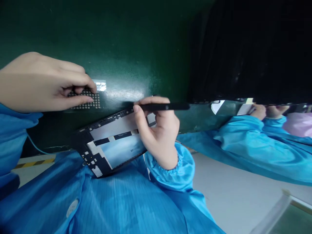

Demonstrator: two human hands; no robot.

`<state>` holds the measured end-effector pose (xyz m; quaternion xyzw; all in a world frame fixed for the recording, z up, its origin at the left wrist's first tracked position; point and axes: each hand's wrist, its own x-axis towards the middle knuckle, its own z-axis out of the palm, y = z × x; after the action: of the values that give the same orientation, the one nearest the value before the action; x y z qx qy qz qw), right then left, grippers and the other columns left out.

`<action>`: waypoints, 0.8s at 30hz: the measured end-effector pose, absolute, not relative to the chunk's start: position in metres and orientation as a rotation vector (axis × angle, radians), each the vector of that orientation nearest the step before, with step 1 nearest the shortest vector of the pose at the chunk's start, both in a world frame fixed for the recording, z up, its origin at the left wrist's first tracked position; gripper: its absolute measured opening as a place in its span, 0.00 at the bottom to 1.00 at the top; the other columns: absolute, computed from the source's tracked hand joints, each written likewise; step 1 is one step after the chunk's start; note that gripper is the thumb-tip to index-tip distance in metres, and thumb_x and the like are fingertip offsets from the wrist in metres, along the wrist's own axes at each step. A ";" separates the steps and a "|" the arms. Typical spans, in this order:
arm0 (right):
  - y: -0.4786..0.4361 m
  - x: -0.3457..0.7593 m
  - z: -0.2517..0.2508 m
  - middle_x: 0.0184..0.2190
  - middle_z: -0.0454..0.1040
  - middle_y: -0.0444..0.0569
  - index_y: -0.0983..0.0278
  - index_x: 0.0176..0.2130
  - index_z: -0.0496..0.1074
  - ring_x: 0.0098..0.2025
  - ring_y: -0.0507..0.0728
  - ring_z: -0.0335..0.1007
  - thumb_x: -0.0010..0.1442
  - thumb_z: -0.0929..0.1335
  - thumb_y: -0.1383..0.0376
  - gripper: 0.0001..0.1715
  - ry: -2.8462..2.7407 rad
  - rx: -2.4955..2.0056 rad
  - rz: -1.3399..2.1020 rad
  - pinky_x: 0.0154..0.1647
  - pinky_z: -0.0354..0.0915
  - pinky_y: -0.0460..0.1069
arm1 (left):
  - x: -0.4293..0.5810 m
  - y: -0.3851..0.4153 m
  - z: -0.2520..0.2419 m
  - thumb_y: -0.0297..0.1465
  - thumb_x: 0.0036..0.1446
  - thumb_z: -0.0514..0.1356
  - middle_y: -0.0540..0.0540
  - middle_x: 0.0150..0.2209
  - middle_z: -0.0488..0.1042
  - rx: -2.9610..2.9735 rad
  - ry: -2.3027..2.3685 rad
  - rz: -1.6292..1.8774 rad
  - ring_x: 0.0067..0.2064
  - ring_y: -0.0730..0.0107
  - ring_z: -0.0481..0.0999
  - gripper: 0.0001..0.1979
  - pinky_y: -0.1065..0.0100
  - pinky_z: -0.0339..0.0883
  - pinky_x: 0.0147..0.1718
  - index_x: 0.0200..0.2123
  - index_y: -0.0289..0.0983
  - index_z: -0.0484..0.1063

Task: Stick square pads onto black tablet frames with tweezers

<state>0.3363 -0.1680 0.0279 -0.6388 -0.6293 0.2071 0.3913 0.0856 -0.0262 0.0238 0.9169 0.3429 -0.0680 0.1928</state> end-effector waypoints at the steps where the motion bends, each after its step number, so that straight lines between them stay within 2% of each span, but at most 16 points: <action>1: -0.157 0.335 0.033 0.44 0.84 0.47 0.56 0.50 0.77 0.49 0.58 0.85 0.72 0.75 0.62 0.08 -1.626 -1.574 0.607 0.52 0.82 0.57 | 0.086 -0.026 0.024 0.60 0.68 0.31 0.51 0.41 0.76 2.582 0.969 -0.219 0.57 0.54 0.85 0.49 0.34 0.77 0.57 0.47 0.33 0.82; 3: -0.131 0.330 0.037 0.45 0.85 0.46 0.57 0.49 0.77 0.49 0.58 0.85 0.72 0.75 0.55 0.11 -1.706 -1.461 0.825 0.55 0.83 0.57 | 0.087 -0.026 0.025 0.55 0.72 0.43 0.52 0.42 0.77 2.596 0.994 -0.280 0.57 0.52 0.85 0.37 0.36 0.79 0.57 0.49 0.31 0.81; 5: -0.105 0.326 0.031 0.46 0.85 0.45 0.58 0.47 0.78 0.50 0.58 0.85 0.70 0.76 0.47 0.18 -1.800 -1.346 1.041 0.56 0.83 0.57 | 0.087 -0.026 0.025 0.48 0.70 0.54 0.53 0.43 0.78 2.598 1.020 -0.321 0.57 0.51 0.85 0.27 0.37 0.80 0.57 0.51 0.32 0.80; 7: -0.085 0.321 0.021 0.45 0.85 0.45 0.58 0.46 0.78 0.49 0.58 0.85 0.68 0.75 0.42 0.24 -1.850 -1.265 1.167 0.56 0.83 0.56 | 0.087 -0.025 0.024 0.44 0.67 0.60 0.54 0.43 0.79 2.588 1.040 -0.340 0.57 0.52 0.86 0.22 0.37 0.80 0.56 0.54 0.36 0.81; 9: -0.075 0.319 0.011 0.45 0.84 0.45 0.57 0.46 0.78 0.48 0.57 0.85 0.67 0.74 0.39 0.26 -1.852 -1.245 1.208 0.55 0.84 0.54 | 0.087 -0.025 0.023 0.44 0.66 0.61 0.55 0.44 0.79 2.576 1.045 -0.351 0.57 0.51 0.86 0.21 0.37 0.80 0.56 0.55 0.39 0.81; 12: -0.075 0.317 0.005 0.44 0.84 0.45 0.57 0.46 0.77 0.49 0.57 0.84 0.65 0.76 0.40 0.26 -1.771 -1.279 1.235 0.56 0.83 0.54 | 0.087 -0.025 0.022 0.43 0.66 0.62 0.55 0.43 0.78 2.561 1.047 -0.352 0.58 0.48 0.85 0.22 0.35 0.79 0.55 0.56 0.36 0.80; 18: -0.081 0.314 0.009 0.44 0.83 0.45 0.58 0.45 0.78 0.49 0.57 0.83 0.62 0.79 0.42 0.26 -1.652 -1.304 1.292 0.59 0.82 0.54 | 0.088 -0.026 0.023 0.41 0.64 0.66 0.55 0.42 0.78 2.506 1.079 -0.321 0.59 0.45 0.85 0.19 0.31 0.79 0.57 0.51 0.36 0.82; 24: -0.071 0.317 0.009 0.40 0.84 0.45 0.60 0.41 0.79 0.45 0.56 0.84 0.58 0.84 0.50 0.23 -1.517 -1.255 1.415 0.54 0.81 0.52 | 0.087 -0.021 0.022 0.46 0.67 0.57 0.55 0.44 0.78 2.582 1.045 -0.369 0.57 0.52 0.85 0.25 0.38 0.80 0.55 0.56 0.36 0.80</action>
<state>0.3170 -0.0715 0.0090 -0.4845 -0.5860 0.5466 0.3508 0.0872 -0.0214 0.0216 0.9064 0.3667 -0.1296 0.1650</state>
